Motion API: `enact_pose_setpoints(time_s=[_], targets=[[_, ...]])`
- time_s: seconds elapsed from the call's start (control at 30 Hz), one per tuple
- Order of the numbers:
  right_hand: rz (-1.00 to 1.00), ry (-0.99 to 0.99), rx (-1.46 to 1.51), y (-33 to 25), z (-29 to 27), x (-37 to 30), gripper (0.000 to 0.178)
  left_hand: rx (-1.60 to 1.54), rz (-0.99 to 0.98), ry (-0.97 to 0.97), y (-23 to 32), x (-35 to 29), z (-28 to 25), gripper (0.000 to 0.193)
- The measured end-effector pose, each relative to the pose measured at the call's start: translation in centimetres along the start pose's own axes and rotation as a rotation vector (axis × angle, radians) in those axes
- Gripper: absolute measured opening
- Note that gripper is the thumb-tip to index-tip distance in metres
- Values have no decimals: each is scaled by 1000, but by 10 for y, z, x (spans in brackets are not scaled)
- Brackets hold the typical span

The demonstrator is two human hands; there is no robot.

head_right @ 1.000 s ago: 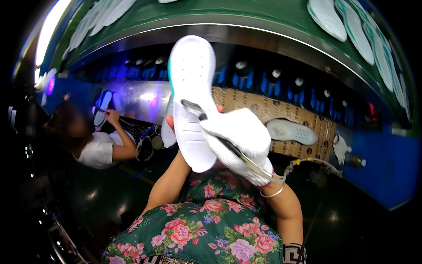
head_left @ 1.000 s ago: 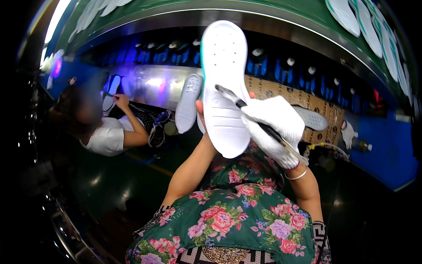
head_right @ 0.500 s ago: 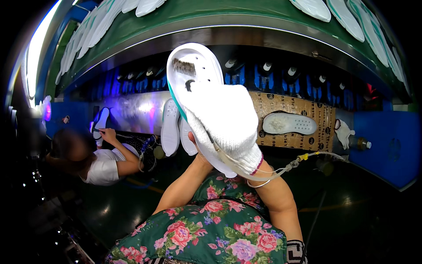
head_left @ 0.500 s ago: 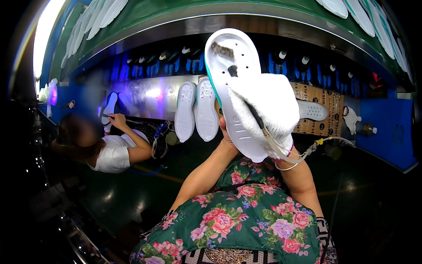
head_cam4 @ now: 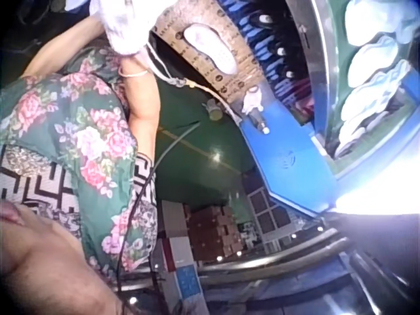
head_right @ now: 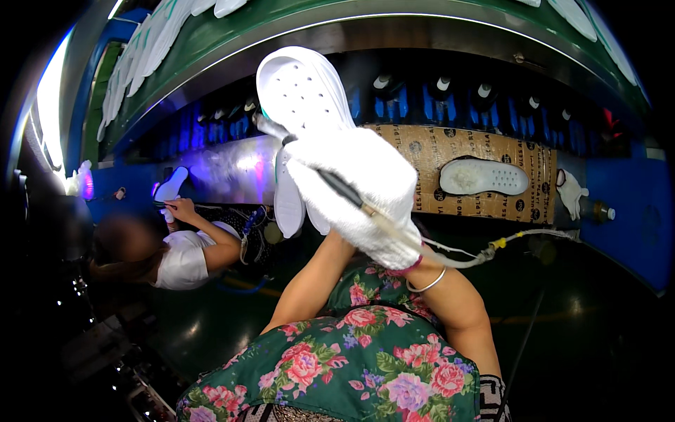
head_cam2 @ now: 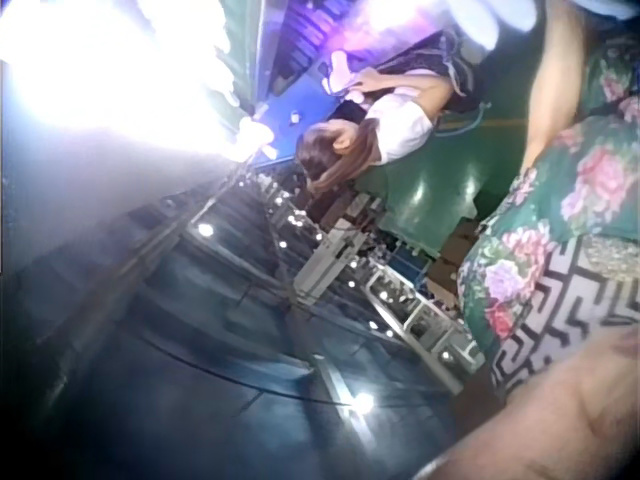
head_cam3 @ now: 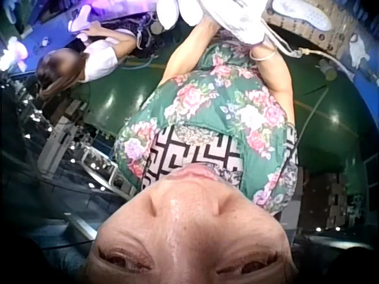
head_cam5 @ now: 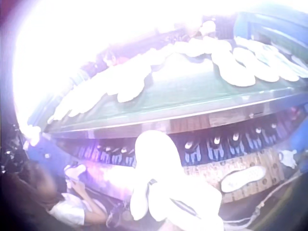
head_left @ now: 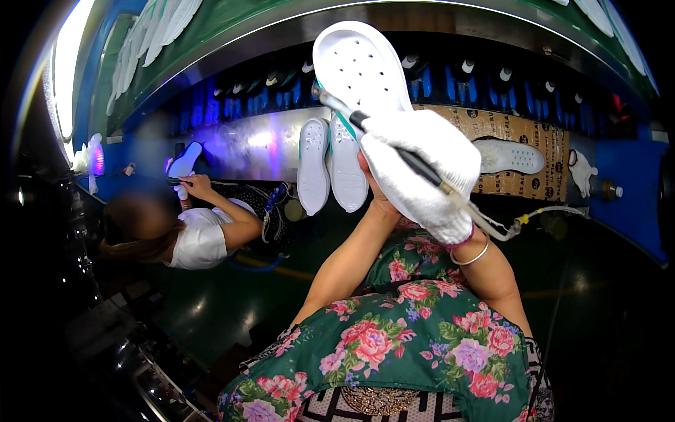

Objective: The person applies adhesive to the inner surface of shoe soles using a brush, picking them up from a pile and placing them onto a conveyor belt.

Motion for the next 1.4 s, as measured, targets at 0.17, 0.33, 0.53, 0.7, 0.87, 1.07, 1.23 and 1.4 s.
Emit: enact_pose_setpoints(time_s=[0.17, 0.33, 0.53, 0.7, 0.87, 1.07, 1.23, 1.4], targets=[[-85, -134, -70, -18, 0, 5, 52, 42, 17, -25, 7, -2, 9, 110], [-2, 35, 76, -13, -6, 7, 27, 156, 57, -104, 24, -1, 29, 113], [-50, -76, -156, -6, 5, -13, 25, -63, -6, -300, 27, 13, 40, 116], [292, 50, 293, 17, -1, -15, 23, 164, 186, -204, 50, 9, 65, 123], [-190, -95, -107, -32, 9, -1, 23, -234, -80, -412, 46, 20, 63, 123], [-91, -7, -133, -22, -2, 8, 20, -186, 27, -411, 70, 15, 86, 118], [-163, -213, -10, -31, 18, -1, 22, -299, -58, -580, 78, 18, 90, 115], [-143, -125, -122, -14, -2, 5, 27, -208, -127, -619, 80, 20, 98, 111]])
Point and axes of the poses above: each hand's wrist, its own x-axis towards the middle knuckle, its own z-axis out of the palm, y = z × x, the point moved 6 cm from there along x, towards the middle knuckle, and after that the axes turned 3 degrees about z, right-handed, at the moved point
